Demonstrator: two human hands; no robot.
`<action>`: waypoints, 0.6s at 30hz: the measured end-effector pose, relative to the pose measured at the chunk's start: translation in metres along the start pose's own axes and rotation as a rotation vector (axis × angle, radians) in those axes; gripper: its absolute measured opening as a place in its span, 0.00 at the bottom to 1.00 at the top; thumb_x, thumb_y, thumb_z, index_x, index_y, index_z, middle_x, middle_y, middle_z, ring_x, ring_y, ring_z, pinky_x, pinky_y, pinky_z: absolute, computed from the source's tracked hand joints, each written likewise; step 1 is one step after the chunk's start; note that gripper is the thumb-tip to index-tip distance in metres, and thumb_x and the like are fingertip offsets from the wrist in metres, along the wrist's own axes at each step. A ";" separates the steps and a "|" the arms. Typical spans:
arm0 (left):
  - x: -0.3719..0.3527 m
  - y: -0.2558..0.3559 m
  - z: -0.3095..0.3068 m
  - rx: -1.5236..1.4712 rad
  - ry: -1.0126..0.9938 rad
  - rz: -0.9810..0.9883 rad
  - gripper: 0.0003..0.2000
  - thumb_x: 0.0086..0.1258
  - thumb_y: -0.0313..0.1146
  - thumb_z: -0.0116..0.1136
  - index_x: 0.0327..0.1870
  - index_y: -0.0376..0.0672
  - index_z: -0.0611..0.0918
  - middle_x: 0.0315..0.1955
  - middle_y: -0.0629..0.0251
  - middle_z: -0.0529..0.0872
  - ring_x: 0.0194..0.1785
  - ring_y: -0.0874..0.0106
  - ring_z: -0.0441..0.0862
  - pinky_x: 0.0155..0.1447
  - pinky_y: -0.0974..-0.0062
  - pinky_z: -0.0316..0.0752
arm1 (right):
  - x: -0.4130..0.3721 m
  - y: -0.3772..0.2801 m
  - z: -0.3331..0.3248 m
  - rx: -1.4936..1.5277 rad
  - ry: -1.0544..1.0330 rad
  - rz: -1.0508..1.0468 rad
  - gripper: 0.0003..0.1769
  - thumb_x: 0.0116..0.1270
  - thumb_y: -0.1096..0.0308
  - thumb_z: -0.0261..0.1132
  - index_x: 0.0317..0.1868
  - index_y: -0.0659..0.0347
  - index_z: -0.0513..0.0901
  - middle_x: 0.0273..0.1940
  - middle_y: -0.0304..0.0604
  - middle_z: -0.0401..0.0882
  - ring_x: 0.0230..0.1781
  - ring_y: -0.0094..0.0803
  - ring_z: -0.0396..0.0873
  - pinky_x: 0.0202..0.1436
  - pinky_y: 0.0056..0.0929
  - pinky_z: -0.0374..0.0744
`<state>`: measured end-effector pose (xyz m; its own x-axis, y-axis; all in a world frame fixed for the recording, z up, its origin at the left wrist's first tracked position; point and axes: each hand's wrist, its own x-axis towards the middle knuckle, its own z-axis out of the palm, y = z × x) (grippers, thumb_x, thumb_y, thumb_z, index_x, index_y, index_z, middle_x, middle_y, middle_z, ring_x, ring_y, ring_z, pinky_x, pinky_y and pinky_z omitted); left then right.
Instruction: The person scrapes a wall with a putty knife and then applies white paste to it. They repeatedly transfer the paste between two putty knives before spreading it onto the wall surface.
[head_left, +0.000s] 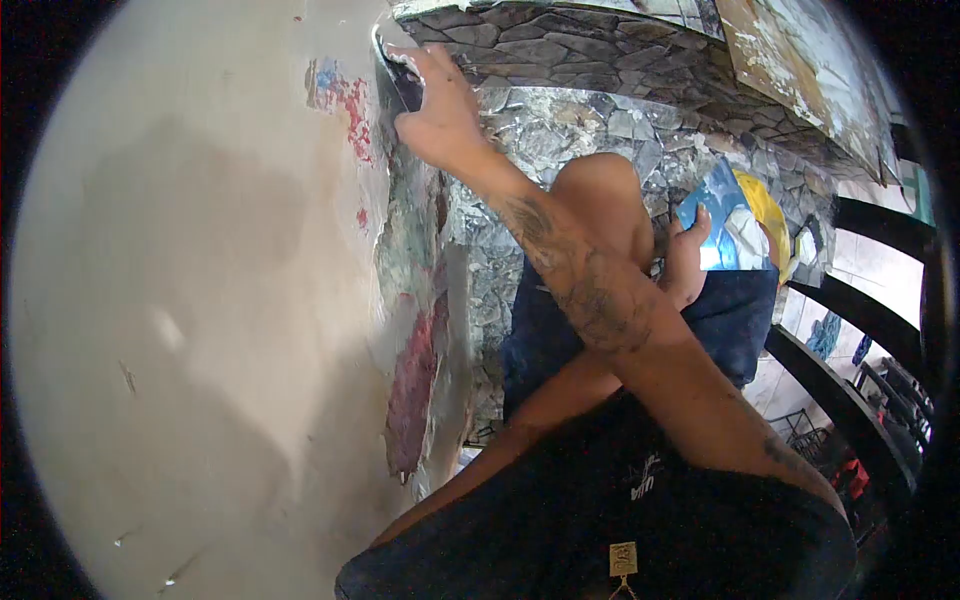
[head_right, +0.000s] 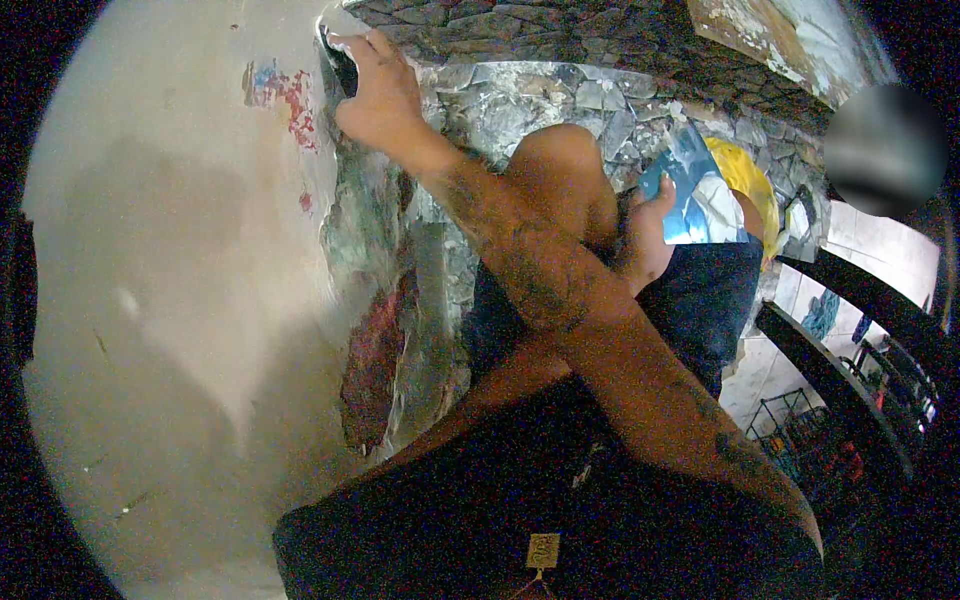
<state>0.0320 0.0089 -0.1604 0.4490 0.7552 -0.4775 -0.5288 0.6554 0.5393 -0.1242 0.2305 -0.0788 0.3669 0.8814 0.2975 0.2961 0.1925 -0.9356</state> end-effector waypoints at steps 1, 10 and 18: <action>-0.002 0.005 0.002 -0.067 -0.005 -0.028 0.10 0.73 0.34 0.46 0.45 0.38 0.76 0.35 0.64 0.80 0.36 0.72 0.79 0.45 0.72 0.75 | -0.003 -0.004 0.000 0.005 0.000 -0.003 0.34 0.39 0.77 0.59 0.54 0.57 0.73 0.45 0.49 0.70 0.51 0.49 0.70 0.55 0.37 0.70; -0.002 0.010 0.004 -0.316 -0.063 -0.053 0.11 0.71 0.33 0.48 0.52 0.40 0.72 0.43 0.64 0.77 0.45 0.70 0.77 0.48 0.69 0.75 | -0.035 -0.031 0.002 0.002 0.011 -0.003 0.35 0.37 0.78 0.60 0.54 0.57 0.73 0.45 0.48 0.69 0.49 0.49 0.69 0.54 0.39 0.69; 0.014 -0.005 -0.004 -0.319 -0.008 -0.057 0.15 0.70 0.36 0.52 0.51 0.39 0.70 0.41 0.62 0.78 0.42 0.68 0.78 0.48 0.67 0.76 | -0.071 -0.059 -0.017 0.094 -0.088 -0.020 0.33 0.41 0.82 0.55 0.54 0.58 0.72 0.44 0.48 0.69 0.50 0.47 0.70 0.54 0.36 0.68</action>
<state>0.0378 0.0159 -0.1725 0.4894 0.7186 -0.4940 -0.7014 0.6610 0.2667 -0.1528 0.1492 -0.0411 0.2818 0.9105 0.3025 0.2172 0.2466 -0.9445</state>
